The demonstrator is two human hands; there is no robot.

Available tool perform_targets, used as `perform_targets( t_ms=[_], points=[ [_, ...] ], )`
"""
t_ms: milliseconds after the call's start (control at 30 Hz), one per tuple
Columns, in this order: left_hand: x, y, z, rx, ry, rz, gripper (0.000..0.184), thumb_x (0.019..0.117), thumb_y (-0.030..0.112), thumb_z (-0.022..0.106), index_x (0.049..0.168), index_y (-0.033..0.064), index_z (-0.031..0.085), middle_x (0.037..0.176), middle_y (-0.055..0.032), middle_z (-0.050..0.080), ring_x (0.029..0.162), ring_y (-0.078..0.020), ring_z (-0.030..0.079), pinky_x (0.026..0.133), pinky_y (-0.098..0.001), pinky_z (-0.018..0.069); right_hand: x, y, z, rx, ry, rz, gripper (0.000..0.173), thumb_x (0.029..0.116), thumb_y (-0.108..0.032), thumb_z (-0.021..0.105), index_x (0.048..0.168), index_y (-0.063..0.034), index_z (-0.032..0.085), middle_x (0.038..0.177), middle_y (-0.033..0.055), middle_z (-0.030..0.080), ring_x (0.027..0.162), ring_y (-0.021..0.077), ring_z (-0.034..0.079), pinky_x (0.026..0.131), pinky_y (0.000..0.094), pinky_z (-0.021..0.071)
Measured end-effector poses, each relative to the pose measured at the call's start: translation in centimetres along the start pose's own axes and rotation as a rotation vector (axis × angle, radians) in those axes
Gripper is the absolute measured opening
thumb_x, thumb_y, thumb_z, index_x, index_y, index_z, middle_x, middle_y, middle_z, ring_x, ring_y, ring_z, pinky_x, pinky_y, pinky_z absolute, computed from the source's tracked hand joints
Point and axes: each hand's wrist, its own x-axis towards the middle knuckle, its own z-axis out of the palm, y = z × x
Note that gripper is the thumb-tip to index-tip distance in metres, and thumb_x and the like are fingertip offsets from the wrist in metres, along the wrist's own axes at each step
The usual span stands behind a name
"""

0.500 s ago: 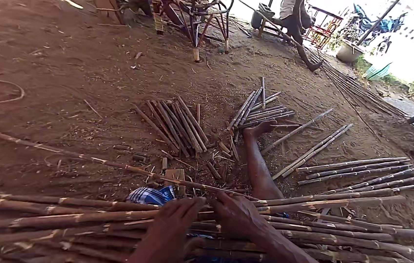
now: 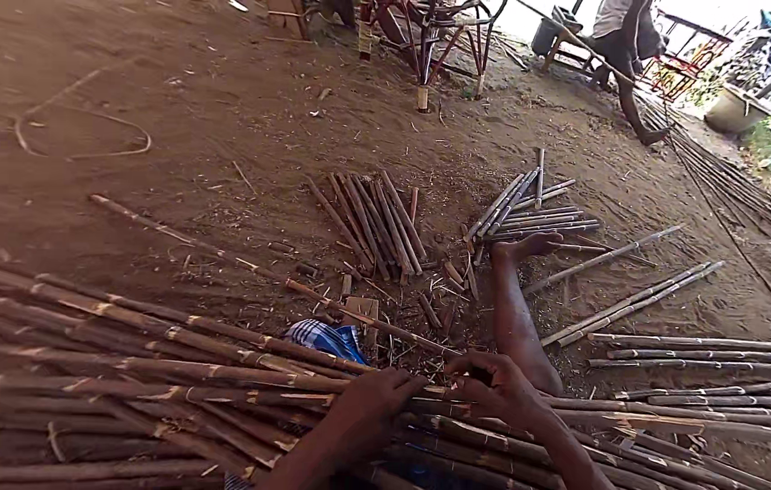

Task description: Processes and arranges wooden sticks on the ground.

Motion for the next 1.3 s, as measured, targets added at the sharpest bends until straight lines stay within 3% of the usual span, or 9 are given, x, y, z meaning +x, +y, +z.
perform_targets(
  t_ms=[167, 433, 533, 667, 867, 967, 1300],
  points=[
    [-0.1, 0.1, 0.2, 0.019, -0.011, -0.006, 0.045, 0.0998, 0.044, 0.062, 0.138, 0.0205, 0.061, 0.113, -0.0052, 0.07, 0.104, -0.0247, 0.068, 0.089, -0.0442, 0.0565, -0.5, 1.3, 1.1, -0.154, -0.006, -0.111, 0.012, 0.0874, -0.017, 0.069, 0.095, -0.014, 0.077, 0.085, -0.0031, 0.07, 0.071, 0.0034, 0.063, 0.062, 0.0246, 0.0543],
    [0.3, 0.3, 0.4, 0.044, -0.026, -0.017, 0.046, 0.1006, 0.047, 0.059, 0.138, 0.0192, 0.061, 0.112, -0.0046, 0.07, 0.104, -0.0233, 0.068, 0.089, -0.0422, 0.0563, -0.6, 0.8, 1.3, -0.363, -0.04, -0.138, 0.01, 0.0868, -0.019, 0.07, 0.091, -0.0146, 0.077, 0.078, -0.0024, 0.065, 0.065, 0.0025, 0.057, 0.058, 0.0201, 0.0488],
    [0.2, 0.3, 0.6, 0.057, 0.012, -0.008, 0.045, 0.099, 0.046, 0.061, 0.135, 0.0192, 0.063, 0.11, -0.0038, 0.07, 0.101, -0.0226, 0.069, 0.087, -0.0414, 0.0571, -0.2, 0.4, 0.9, -0.275, -0.038, 0.035, 0.01, 0.087, -0.021, 0.071, 0.093, -0.0166, 0.078, 0.078, -0.0054, 0.066, 0.062, 0.0011, 0.055, 0.057, 0.0211, 0.0481],
    [0.1, 0.5, 1.1, 0.098, 0.061, 0.009, 0.045, 0.0972, 0.046, 0.062, 0.135, 0.0209, 0.064, 0.111, -0.0023, 0.071, 0.102, -0.021, 0.069, 0.088, -0.0401, 0.058, 0.9, 0.0, -0.1, -0.145, -0.06, 0.331, 0.014, 0.0896, -0.026, 0.069, 0.096, -0.0176, 0.078, 0.075, -0.0061, 0.068, 0.064, 0.003, 0.06, 0.062, 0.0273, 0.0517],
    [-0.2, 0.1, 1.5, 0.095, 0.13, 0.004, 0.045, 0.0965, 0.048, 0.06, 0.134, 0.0246, 0.066, 0.109, 0.0, 0.071, 0.099, -0.0199, 0.07, 0.083, -0.0403, 0.0588, -3.7, 1.1, -5.3, 0.034, 0.073, 0.223, 0.015, 0.0922, -0.016, 0.067, 0.102, -0.01, 0.076, 0.083, 0.0013, 0.071, 0.068, 0.0094, 0.063, 0.063, 0.0289, 0.0539],
    [-0.3, 0.0, 1.8, 0.095, 0.15, 0.009, 0.044, 0.0952, 0.046, 0.06, 0.134, 0.0239, 0.066, 0.109, -0.0009, 0.071, 0.1, -0.0213, 0.07, 0.083, -0.0418, 0.0593, -6.5, 2.3, -7.5, -0.007, 0.066, 0.191, 0.013, 0.0885, -0.015, 0.067, 0.096, -0.0094, 0.075, 0.081, -0.001, 0.07, 0.064, 0.0053, 0.06, 0.058, 0.0253, 0.0504],
    [-0.6, 0.4, 2.1, 0.163, 0.153, 0.003, 0.045, 0.0929, 0.047, 0.06, 0.131, 0.0241, 0.067, 0.111, -0.0007, 0.072, 0.103, -0.0229, 0.07, 0.081, -0.0418, 0.0585, -7.6, 3.6, -6.4, -0.11, -0.01, 0.123, 0.009, 0.0861, -0.014, 0.07, 0.093, -0.0107, 0.076, 0.078, -0.0041, 0.069, 0.06, 0.0003, 0.056, 0.054, 0.0203, 0.0466]
  ],
)
